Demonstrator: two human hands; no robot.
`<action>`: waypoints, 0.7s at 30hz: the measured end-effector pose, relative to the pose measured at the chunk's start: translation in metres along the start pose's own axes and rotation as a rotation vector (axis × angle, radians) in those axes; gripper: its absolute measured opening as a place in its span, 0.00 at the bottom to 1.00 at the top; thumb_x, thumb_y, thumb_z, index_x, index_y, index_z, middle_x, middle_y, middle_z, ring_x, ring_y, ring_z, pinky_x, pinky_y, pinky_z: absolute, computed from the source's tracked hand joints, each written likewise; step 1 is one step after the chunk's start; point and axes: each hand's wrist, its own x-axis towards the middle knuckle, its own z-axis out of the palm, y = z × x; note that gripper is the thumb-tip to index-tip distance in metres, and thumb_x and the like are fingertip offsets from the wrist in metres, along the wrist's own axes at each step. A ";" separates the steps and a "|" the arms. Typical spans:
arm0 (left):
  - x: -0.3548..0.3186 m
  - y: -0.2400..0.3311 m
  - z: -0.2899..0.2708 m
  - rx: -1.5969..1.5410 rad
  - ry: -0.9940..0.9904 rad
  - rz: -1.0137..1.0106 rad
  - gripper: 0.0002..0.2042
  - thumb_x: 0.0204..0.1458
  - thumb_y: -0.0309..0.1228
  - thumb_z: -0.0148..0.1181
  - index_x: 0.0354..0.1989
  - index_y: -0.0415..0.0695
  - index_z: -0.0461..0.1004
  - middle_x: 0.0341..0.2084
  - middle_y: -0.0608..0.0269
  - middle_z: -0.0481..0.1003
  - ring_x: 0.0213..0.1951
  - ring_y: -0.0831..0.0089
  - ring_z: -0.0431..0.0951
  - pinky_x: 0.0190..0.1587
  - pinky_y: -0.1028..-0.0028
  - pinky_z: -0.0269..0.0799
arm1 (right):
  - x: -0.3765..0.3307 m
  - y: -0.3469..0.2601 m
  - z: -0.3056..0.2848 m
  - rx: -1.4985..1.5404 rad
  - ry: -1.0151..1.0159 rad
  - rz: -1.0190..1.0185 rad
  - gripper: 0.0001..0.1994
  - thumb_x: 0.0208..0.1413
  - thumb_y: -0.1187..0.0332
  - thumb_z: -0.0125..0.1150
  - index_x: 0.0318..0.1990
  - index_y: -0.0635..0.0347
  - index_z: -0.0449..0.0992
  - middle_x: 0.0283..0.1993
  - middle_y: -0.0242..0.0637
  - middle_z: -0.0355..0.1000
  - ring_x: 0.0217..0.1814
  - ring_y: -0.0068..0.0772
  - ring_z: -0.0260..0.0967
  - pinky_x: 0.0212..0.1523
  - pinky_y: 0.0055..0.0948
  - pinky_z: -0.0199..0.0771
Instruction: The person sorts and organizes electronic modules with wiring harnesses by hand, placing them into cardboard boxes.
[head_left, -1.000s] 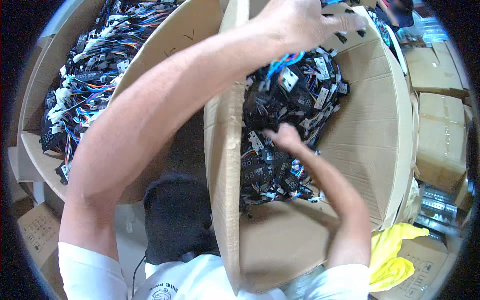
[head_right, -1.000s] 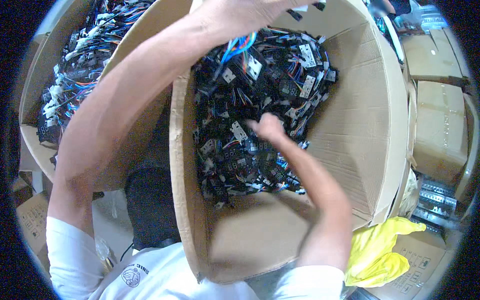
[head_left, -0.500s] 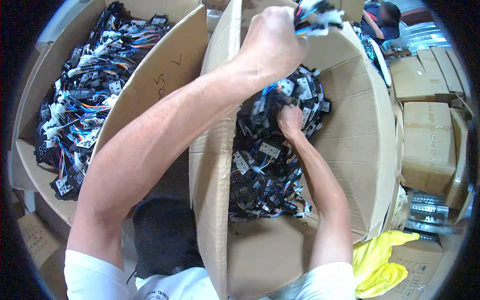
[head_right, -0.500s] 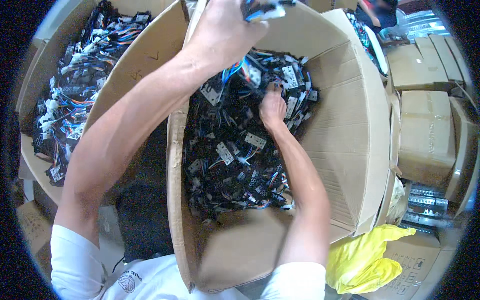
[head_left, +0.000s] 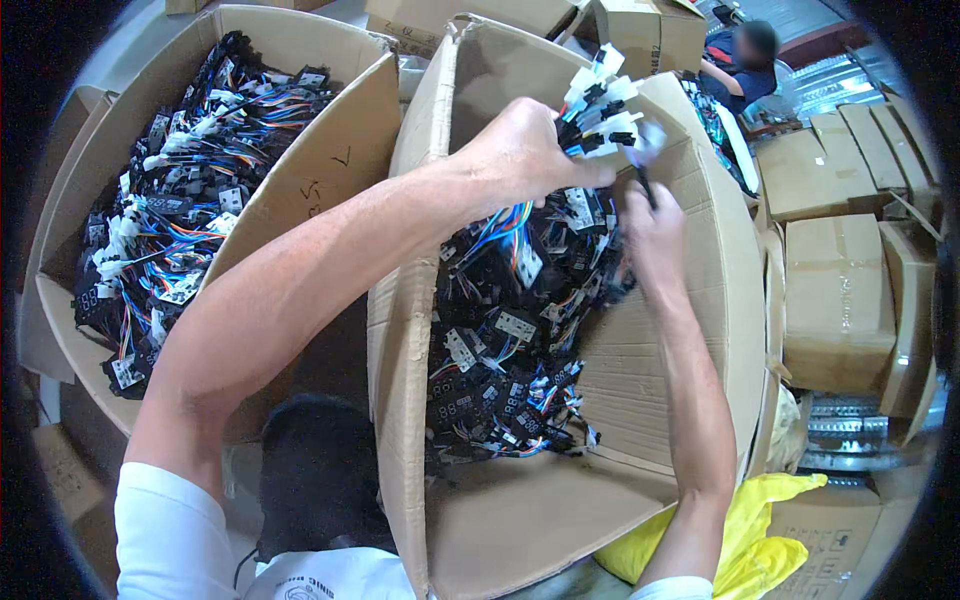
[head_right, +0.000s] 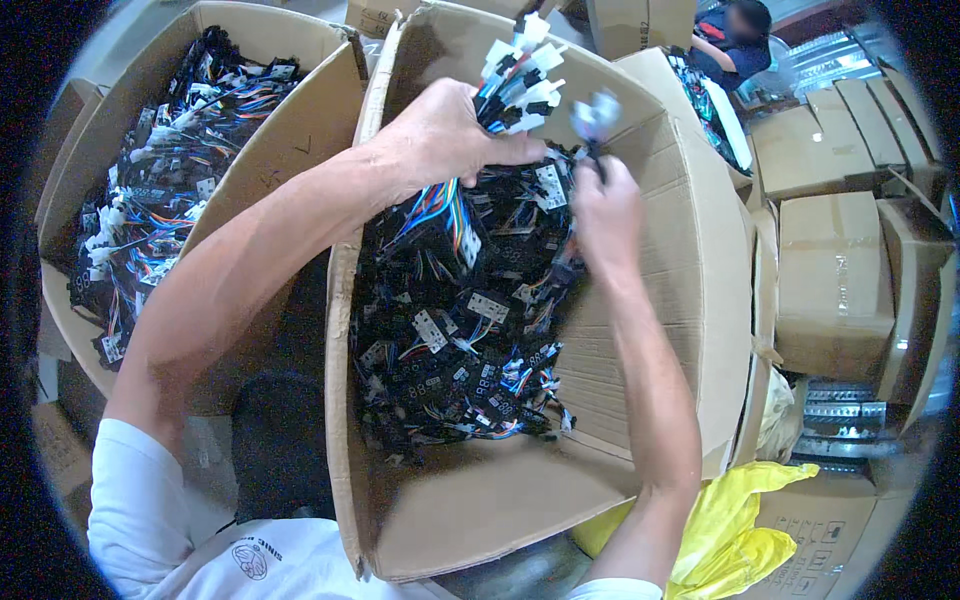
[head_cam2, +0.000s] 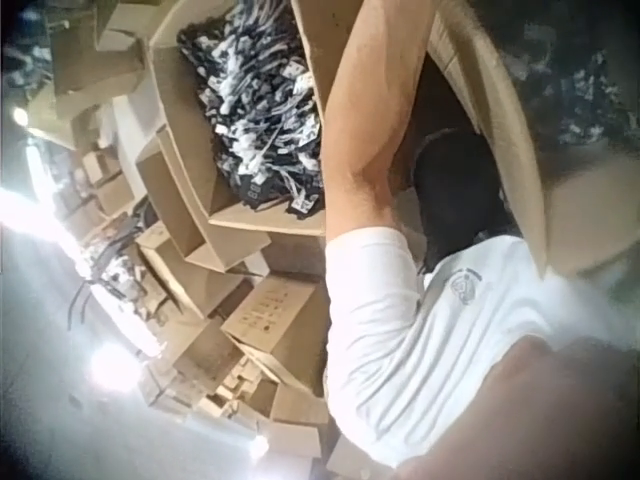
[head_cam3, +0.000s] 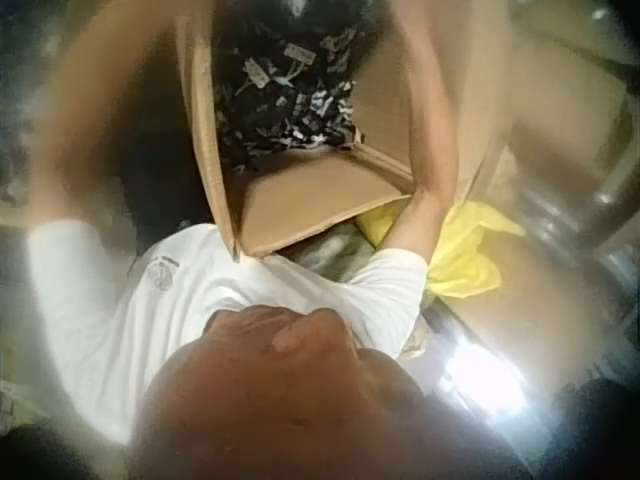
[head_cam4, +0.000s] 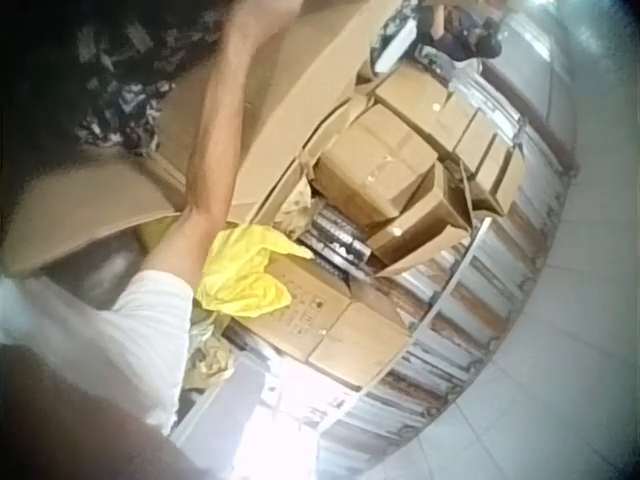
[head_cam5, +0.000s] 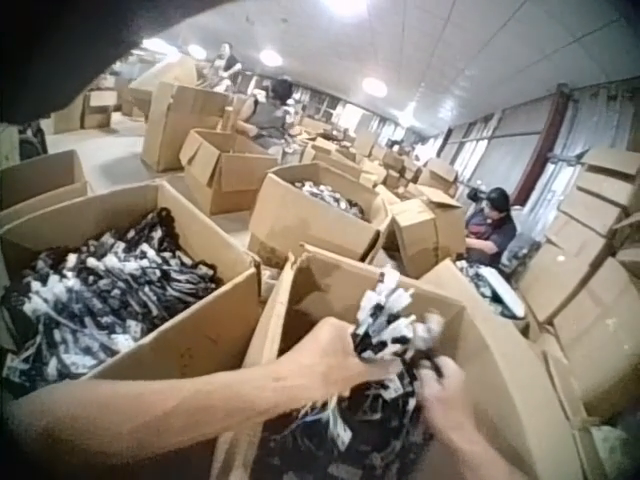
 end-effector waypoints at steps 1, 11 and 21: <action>-0.002 0.003 0.003 -0.040 -0.038 -0.064 0.17 0.51 0.42 0.76 0.33 0.38 0.83 0.19 0.66 0.75 0.21 0.80 0.71 0.25 0.73 0.68 | -0.008 -0.030 0.008 0.002 -0.019 -0.044 0.12 0.64 0.64 0.57 0.40 0.68 0.77 0.31 0.50 0.77 0.35 0.44 0.78 0.38 0.44 0.74; -0.003 -0.005 -0.025 -0.095 0.440 0.036 0.09 0.55 0.31 0.68 0.41 0.41 0.84 0.29 0.61 0.83 0.33 0.75 0.82 0.38 0.68 0.77 | 0.075 -0.025 0.044 0.127 -0.290 -0.250 0.14 0.66 0.62 0.61 0.40 0.67 0.81 0.39 0.40 0.81 0.41 0.29 0.78 0.44 0.34 0.78; 0.003 -0.002 0.000 0.004 0.216 0.097 0.10 0.55 0.28 0.65 0.44 0.39 0.82 0.30 0.52 0.80 0.36 0.60 0.80 0.42 0.64 0.77 | 0.069 0.142 0.106 -0.788 -0.098 -0.488 0.07 0.59 0.64 0.60 0.37 0.55 0.78 0.38 0.43 0.76 0.41 0.49 0.77 0.41 0.48 0.79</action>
